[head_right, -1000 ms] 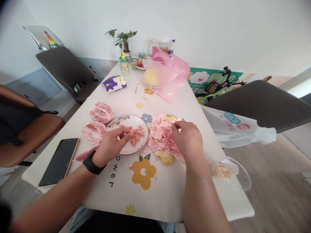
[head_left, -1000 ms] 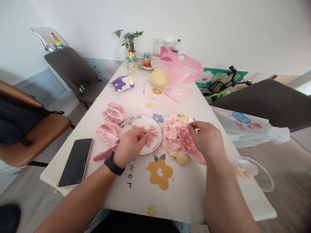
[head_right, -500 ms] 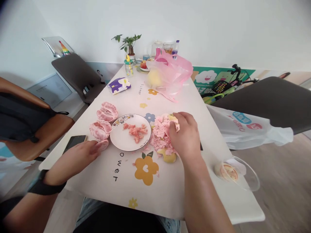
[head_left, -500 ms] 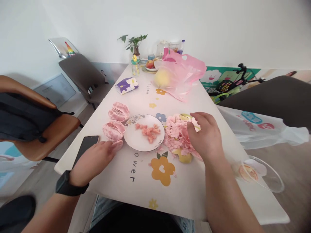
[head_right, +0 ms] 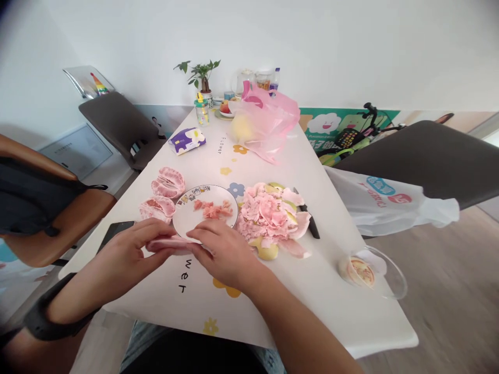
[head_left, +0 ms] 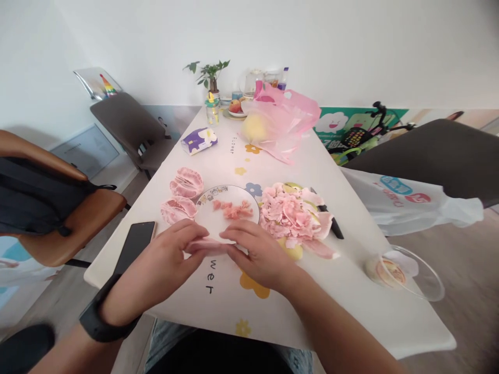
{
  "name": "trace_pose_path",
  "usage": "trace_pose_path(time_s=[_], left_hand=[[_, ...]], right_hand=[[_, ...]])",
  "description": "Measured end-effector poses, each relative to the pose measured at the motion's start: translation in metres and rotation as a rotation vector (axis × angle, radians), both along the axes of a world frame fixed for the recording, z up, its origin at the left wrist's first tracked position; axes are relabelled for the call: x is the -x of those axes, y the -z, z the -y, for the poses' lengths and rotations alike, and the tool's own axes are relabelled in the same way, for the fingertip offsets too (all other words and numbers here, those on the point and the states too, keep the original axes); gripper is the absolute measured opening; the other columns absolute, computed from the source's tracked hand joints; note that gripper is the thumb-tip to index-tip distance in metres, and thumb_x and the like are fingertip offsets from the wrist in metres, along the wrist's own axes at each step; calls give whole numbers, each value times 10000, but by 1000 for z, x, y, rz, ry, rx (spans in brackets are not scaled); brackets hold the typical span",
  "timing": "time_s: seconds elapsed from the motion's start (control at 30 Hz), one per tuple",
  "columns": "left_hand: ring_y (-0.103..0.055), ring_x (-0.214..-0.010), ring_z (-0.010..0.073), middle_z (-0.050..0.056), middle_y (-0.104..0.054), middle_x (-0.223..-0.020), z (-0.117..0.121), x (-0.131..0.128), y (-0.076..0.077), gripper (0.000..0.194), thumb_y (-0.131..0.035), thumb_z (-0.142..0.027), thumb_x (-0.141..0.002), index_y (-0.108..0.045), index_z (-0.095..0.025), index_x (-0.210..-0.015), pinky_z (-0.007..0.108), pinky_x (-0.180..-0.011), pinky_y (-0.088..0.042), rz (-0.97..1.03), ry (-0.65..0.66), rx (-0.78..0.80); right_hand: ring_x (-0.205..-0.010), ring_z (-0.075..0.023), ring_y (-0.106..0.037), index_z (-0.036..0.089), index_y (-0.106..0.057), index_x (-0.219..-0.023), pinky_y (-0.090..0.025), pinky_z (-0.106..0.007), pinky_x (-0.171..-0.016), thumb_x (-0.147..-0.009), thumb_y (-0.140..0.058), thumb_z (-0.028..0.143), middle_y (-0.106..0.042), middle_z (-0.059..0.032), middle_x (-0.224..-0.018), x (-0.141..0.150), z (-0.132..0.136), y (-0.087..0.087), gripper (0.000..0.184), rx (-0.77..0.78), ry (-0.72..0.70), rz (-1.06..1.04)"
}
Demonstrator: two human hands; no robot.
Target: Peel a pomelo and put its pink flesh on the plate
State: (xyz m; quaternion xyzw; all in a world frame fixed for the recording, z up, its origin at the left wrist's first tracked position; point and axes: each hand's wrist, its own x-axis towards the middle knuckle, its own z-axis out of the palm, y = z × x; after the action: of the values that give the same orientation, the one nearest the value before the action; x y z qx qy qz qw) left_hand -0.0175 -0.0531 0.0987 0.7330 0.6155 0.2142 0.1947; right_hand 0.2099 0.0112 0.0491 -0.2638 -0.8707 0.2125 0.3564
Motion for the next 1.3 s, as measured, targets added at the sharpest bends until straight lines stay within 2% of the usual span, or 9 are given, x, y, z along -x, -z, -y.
trace_pose_path(time_s=[0.13, 0.27, 0.33, 0.47, 0.6, 0.73, 0.93, 1.07, 1.3], left_hand=[[-668, -883, 189, 16, -723, -1001, -26, -17, -4, 221, -679, -344, -891, -666, -240, -1086, 315, -809, -530, 133, -37, -60], [-635, -793, 177, 6, -713, -932, -55, -25, 2, 281, -714, -328, -858, -675, -237, -1120, 307, -741, -524, 262, 38, 49], [-646, -853, 193, 20, -720, -968, -64, -29, 5, 272, -707, -336, -872, -686, -235, -1123, 320, -778, -526, 306, 88, 68], [-643, -935, 213, 31, -699, -937, -74, -36, 7, 113, -639, -321, -932, -673, -216, -906, 333, -819, -502, 314, 201, 58], [-655, -952, 218, 13, -649, -818, -77, -39, 17, 210, -599, -318, -967, -587, -218, -783, 410, -1032, -477, 337, 303, 48], [-643, -1170, 273, 53, -724, -938, -78, -40, 29, 192, -591, -379, -983, -627, -245, -851, 502, -1250, -295, 357, 318, 60], [-638, -927, 216, 50, -708, -920, -78, -37, 30, 231, -550, -365, -1014, -629, -213, -860, 387, -981, -477, 361, 377, 86], [-573, -813, 172, 22, -658, -855, -77, -34, 32, 223, -551, -314, -1021, -621, -199, -844, 314, -799, -443, 373, 398, 88], [-483, -728, 137, -19, -530, -743, -77, -28, 37, 215, -568, -273, -1005, -579, -188, -807, 280, -701, -383, 395, 419, 166]], right_hand=[[-849, -183, -690, 223, -753, -948, -548, -307, -778, -1016, -580, 235, -746, -45, -881, -5, -6, -4, 187, 120, 28, -26], [-695, -138, -619, 229, -741, -792, -475, -264, -674, -945, -601, 174, -692, 14, -723, -14, -14, -11, 214, 303, 133, -46], [-650, -123, -578, 226, -734, -762, -439, -250, -620, -927, -617, 197, -665, 26, -697, -16, -16, -14, 204, 402, 175, -38], [-601, -102, -486, 216, -687, -728, -381, -232, -560, -919, -595, 219, -580, 43, -657, -19, -18, -19, 212, 546, 202, -37], [-537, -88, -416, 207, -632, -660, -327, -226, -498, -866, -605, 222, -527, 53, -603, -21, -18, -23, 208, 710, 186, -17], [-503, -82, -404, 211, -604, -662, -308, -221, -462, -813, -633, 249, -544, 58, -591, -20, -18, -23, 158, 867, 230, 16], [-515, -86, -410, 212, -603, -684, -305, -220, -465, -778, -628, 257, -527, 64, -587, -18, -23, -18, 107, 955, 204, 79], [-530, -93, -427, 214, -590, -685, -307, -230, -471, -760, -626, 253, -497, 67, -600, -13, -24, -16, 92, 1007, 208, 97], [-522, -91, -413, 216, -580, -676, -290, -240, -474, -737, -620, 231, -489, 74, -591, -7, -21, -16, 74, 1076, 186, 61]])
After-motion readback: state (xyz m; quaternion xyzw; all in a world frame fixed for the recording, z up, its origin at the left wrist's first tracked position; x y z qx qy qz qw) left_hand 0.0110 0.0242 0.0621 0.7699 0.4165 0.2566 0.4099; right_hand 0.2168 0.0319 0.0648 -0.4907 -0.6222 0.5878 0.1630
